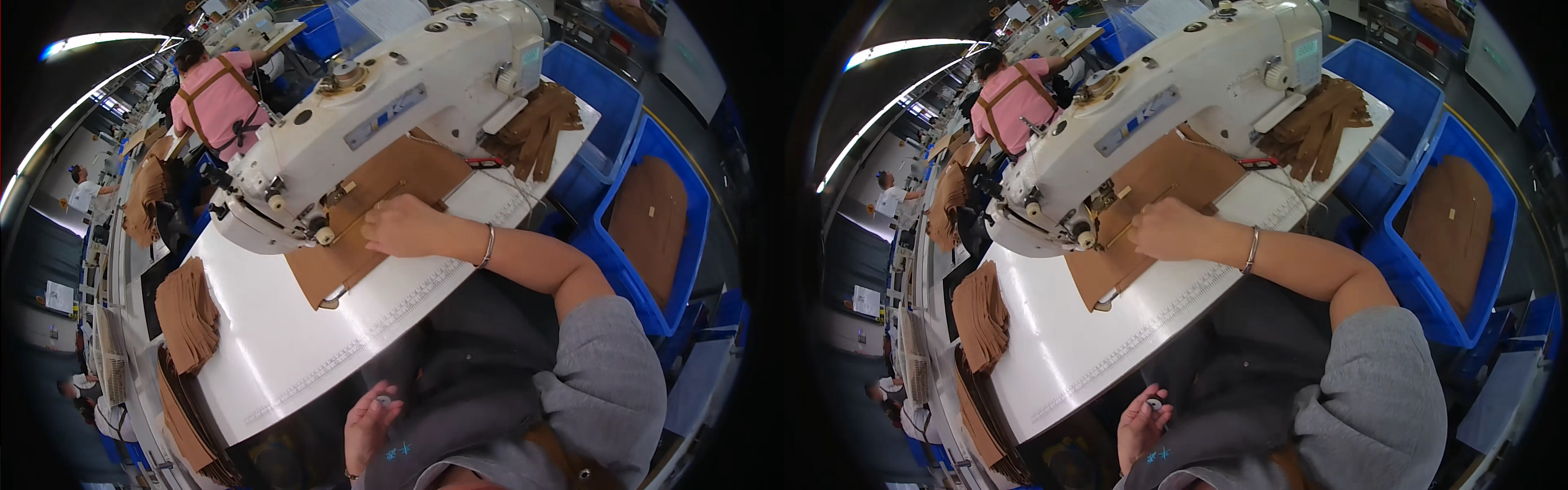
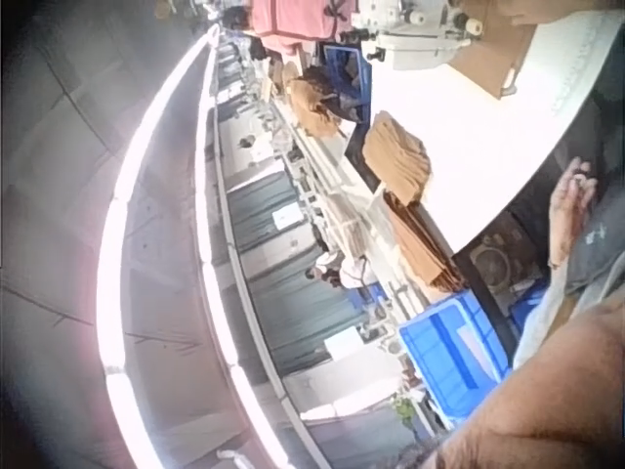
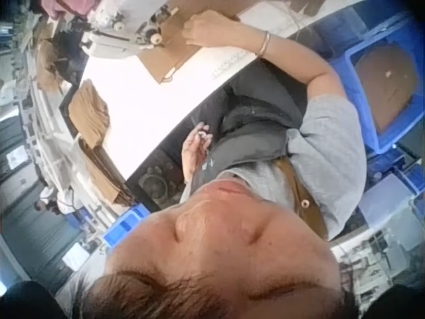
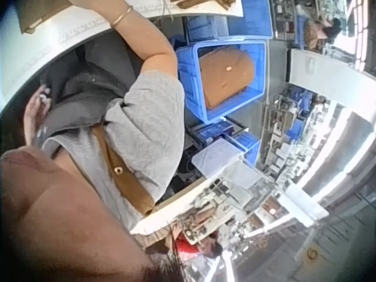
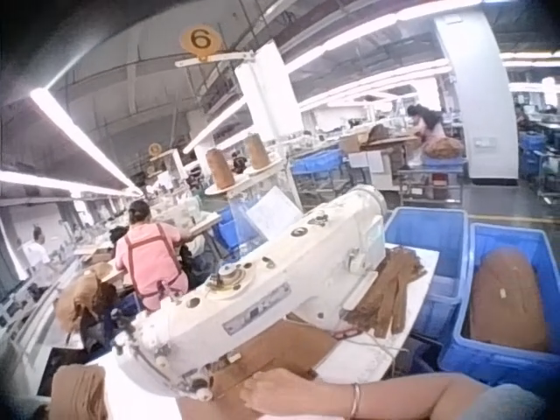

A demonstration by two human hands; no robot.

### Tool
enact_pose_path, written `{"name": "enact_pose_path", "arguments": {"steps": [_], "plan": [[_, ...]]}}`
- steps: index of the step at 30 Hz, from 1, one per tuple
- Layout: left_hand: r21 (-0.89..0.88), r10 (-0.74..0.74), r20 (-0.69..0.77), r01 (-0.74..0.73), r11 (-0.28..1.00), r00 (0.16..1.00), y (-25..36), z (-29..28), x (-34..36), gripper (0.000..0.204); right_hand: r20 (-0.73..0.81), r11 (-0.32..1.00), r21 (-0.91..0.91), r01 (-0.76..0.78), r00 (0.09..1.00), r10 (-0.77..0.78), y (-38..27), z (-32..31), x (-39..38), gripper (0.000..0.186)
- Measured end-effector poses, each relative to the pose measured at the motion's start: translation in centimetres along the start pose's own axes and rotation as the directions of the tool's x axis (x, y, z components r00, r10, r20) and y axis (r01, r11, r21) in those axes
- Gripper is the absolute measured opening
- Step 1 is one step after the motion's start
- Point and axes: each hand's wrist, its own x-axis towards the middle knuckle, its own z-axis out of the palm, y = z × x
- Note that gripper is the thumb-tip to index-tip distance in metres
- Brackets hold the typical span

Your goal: Sewing a zipper into a leather panel using an industrial sewing machine.

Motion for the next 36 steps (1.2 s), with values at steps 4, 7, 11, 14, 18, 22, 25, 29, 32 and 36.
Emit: {"name": "enact_pose_path", "arguments": {"steps": [4, 7, 11, 14, 18, 22, 25, 29, 32, 36], "plan": [[0.093, 0.319, 0.120, -0.331, 0.939, 0.940, 4.7, 5.6, 0.0, 0.039, -0.158, 0.933, -0.101, -0.345, 0.932, 0.327, 2.2, -3.6, -4.7, 0.004], [0.511, 0.552, -0.054, -0.452, 0.731, 0.832, 6.3, 5.0, 2.6, 0.036, -0.267, 0.784, -0.217, -0.582, 0.807, 0.526, 4.5, -5.7, -7.5, 0.024], [0.889, 0.814, 0.055, -0.400, 0.224, 0.578, 8.2, 5.7, 7.6, 0.035, -0.048, 0.763, -0.360, -0.537, 0.827, 0.560, 4.7, -7.0, -9.5, 0.029], [0.959, 0.866, 0.175, -0.280, -0.043, 0.468, 9.0, 7.5, 9.6, 0.038, -0.011, 0.783, -0.360, -0.508, 0.841, 0.541, 4.2, -7.8, -10.3, 0.030], [0.982, 0.868, 0.115, -0.189, -0.025, 0.483, 9.1, 8.3, 10.1, 0.042, 0.074, 0.774, -0.422, -0.473, 0.833, 0.549, 4.3, -9.4, -11.0, 0.031], [0.970, 0.896, 0.061, -0.239, 0.051, 0.439, 8.7, 7.5, 10.3, 0.042, -0.084, 0.730, -0.326, -0.601, 0.788, 0.610, 3.7, -12.8, -10.3, 0.032], [0.944, 0.955, 0.194, -0.307, -0.121, 0.222, 8.5, 7.1, 10.4, 0.040, -0.281, 0.781, -0.190, -0.594, 0.795, 0.537, 3.2, -16.4, -7.4, 0.026], [0.933, 0.964, 0.194, -0.339, -0.124, 0.181, 8.0, 6.9, 10.3, 0.038, -0.469, 0.829, -0.336, -0.447, 0.843, 0.264, 3.1, -19.0, -1.4, 0.026], [0.934, 0.968, 0.205, -0.325, -0.149, 0.145, 7.7, 6.6, 10.1, 0.037, -0.390, 0.745, -0.564, -0.355, 0.910, 0.139, 4.4, -19.4, 2.5, 0.020], [0.935, 0.972, 0.220, -0.301, -0.186, 0.081, 7.4, 6.5, 10.0, 0.037, -0.212, 0.725, -0.606, -0.328, 0.945, 0.250, 6.7, -19.3, 5.3, 0.019]]}}
